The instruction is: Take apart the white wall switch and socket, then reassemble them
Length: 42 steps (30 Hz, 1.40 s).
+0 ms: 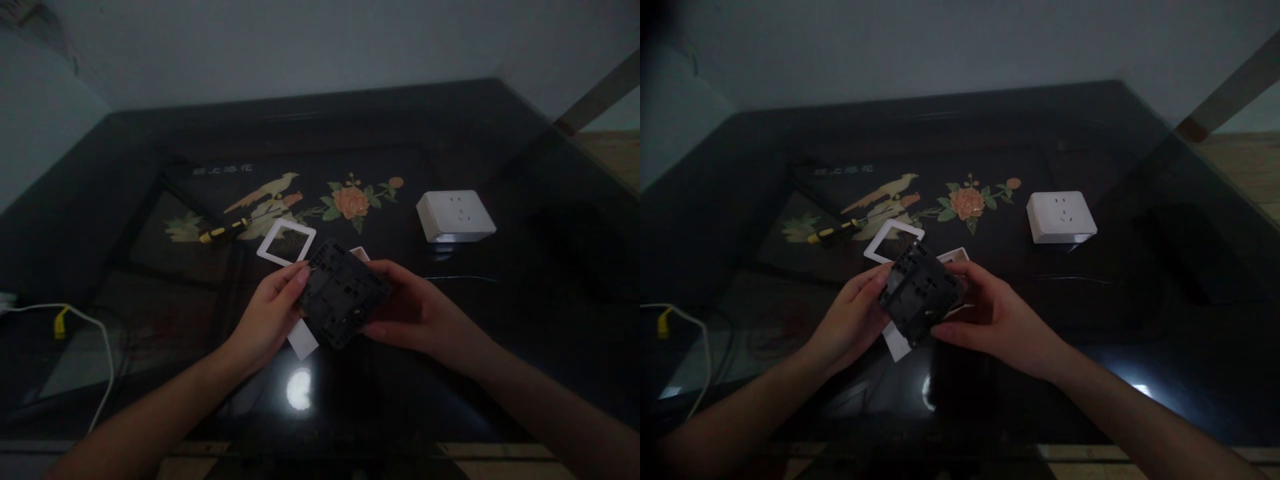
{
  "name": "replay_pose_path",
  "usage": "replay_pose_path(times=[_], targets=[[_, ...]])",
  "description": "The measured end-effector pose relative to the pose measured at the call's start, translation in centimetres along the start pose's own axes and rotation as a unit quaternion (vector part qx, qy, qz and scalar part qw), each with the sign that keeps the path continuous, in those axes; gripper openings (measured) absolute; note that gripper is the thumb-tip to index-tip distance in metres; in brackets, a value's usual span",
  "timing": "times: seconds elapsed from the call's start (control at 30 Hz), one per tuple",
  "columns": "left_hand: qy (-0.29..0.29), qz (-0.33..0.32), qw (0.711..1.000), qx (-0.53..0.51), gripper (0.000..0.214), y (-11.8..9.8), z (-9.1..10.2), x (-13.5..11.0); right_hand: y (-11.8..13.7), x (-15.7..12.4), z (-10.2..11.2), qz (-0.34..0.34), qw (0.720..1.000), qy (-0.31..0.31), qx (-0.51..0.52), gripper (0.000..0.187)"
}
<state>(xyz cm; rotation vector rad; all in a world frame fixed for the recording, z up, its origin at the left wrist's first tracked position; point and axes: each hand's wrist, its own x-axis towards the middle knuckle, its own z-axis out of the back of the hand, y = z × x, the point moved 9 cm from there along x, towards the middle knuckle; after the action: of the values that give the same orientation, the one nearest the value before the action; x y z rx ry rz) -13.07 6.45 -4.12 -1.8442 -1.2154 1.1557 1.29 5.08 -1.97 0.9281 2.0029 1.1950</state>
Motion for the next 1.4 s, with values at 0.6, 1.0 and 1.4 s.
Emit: replay_pose_path(times=[0.6,1.0,1.4], targets=[[0.065,0.085,0.989,-0.099,0.025,1.1,-1.7,-0.6,-0.9,0.2,0.0,-0.017,0.993,-0.046,0.11,0.033],[0.065,0.083,0.989,-0.102,0.03,1.1,-1.5,-0.6,-0.1,0.2,0.7,0.006,0.995,-0.062,0.076,0.024],[0.08,0.082,0.988,-0.1,0.024,1.0,-2.0,-1.0,-0.7,-0.1,1.5,-0.027,0.993,-0.11,0.044,0.008]])
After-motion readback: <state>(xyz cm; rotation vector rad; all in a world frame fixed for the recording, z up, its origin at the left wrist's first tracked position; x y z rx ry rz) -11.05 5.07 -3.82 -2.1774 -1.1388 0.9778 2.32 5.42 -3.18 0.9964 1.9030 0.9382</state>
